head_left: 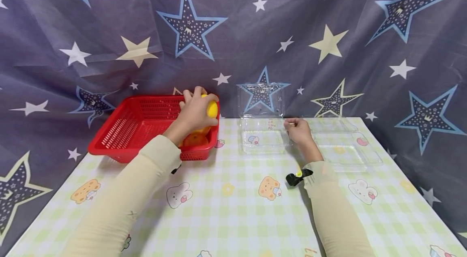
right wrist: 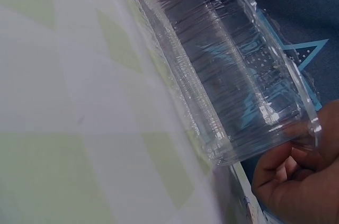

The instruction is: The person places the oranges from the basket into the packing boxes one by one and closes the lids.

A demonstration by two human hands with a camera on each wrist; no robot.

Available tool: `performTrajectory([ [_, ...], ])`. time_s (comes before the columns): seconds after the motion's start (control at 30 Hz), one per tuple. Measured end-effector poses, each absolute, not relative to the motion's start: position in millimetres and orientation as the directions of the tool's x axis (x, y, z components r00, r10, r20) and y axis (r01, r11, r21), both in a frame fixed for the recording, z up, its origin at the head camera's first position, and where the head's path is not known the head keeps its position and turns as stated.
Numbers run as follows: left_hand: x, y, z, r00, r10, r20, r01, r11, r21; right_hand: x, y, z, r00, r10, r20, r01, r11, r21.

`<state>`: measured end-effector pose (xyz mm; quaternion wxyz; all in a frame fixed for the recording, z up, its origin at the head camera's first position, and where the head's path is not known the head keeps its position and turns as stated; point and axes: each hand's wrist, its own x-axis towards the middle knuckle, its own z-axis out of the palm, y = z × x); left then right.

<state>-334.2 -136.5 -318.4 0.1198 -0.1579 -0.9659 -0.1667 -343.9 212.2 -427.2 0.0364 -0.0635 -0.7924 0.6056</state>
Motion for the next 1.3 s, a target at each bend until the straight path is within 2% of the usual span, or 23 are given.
performTrajectory([
  [0.27, -331, -114, -315, -0.903, 0.293, 0.314, 0.373, 0.897, 0.236, -343, 212, -426, -0.99, 0.134, -0.052, 0.086, 0.264, -0.961],
  [0.53, -331, -88, -314, -0.898, 0.331, 0.29, 0.4, 0.89, 0.221, -344, 212, -426, -0.989, 0.133, -0.064, 0.096, 0.247, -0.964],
  [1.0, -331, -59, -332, -0.859, 0.433, 0.274, 0.488, 0.853, 0.183, -344, 212, -426, -0.99, 0.131, -0.06, 0.088, 0.222, -0.971],
  [1.3, -327, -43, -341, -0.855, 0.484, 0.188, 0.514, 0.839, 0.177, -343, 212, -427, -0.99, 0.127, -0.056, 0.084, 0.231, -0.969],
])
